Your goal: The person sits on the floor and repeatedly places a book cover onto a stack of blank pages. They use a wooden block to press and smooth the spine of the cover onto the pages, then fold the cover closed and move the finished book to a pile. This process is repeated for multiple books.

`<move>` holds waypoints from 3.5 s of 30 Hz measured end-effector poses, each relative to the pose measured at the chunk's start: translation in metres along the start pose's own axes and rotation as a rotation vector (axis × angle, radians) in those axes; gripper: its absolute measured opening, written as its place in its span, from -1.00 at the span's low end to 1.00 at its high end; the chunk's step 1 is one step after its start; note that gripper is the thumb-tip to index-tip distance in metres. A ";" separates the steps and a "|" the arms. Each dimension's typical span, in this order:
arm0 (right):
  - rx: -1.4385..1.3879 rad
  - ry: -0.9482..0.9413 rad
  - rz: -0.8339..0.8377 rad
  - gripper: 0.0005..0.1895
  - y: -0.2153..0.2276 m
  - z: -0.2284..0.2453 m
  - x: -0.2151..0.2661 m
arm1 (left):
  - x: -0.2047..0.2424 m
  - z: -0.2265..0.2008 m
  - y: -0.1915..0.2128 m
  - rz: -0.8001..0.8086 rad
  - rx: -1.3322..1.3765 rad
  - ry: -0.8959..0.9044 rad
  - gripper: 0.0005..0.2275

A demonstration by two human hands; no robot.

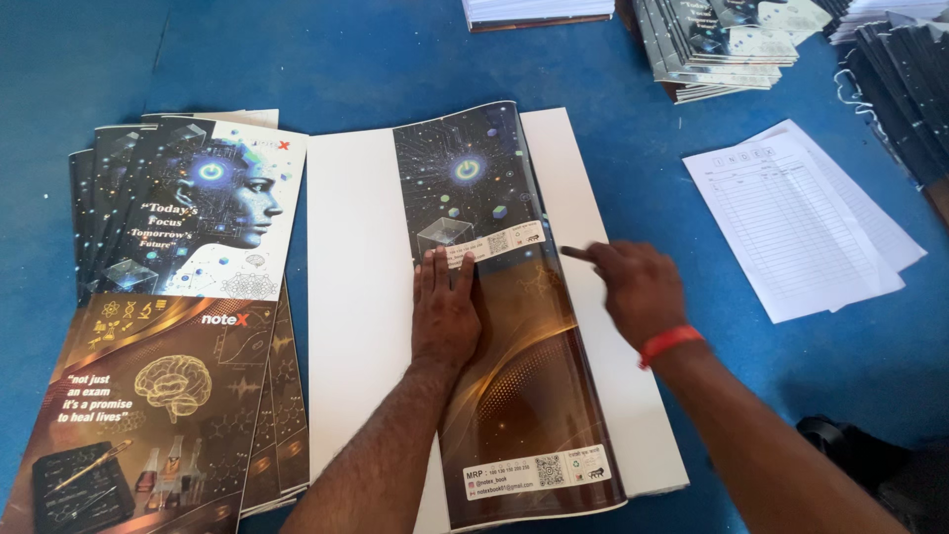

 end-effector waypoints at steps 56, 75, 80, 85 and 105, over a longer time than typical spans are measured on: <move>0.087 0.005 0.323 -0.55 -0.055 -0.004 0.064 | -0.003 -0.007 -0.012 0.049 -0.083 -0.057 -0.43; 0.070 -0.032 0.510 -0.53 -0.036 0.017 0.114 | -0.002 -0.010 -0.005 0.043 -0.080 -0.071 -0.49; 0.121 -0.083 0.631 -0.42 -0.032 0.024 0.131 | -0.003 -0.009 -0.010 0.026 -0.095 -0.082 -0.48; 0.088 -0.063 0.691 -0.47 -0.029 0.035 0.151 | -0.004 -0.007 -0.017 0.025 -0.066 -0.064 -0.52; -0.052 -0.128 0.884 -0.49 -0.020 0.066 0.206 | -0.008 0.004 -0.045 0.230 -0.069 -0.080 -0.53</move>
Point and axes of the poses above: each hand's wrist, its own x-axis away from the middle knuckle, its own y-axis out of the back of the hand, z = x × y, the point moved 10 cm from there along -x, towards the middle knuckle, and after that the axes turned 10 degrees about -x, right-handed, at the moved point
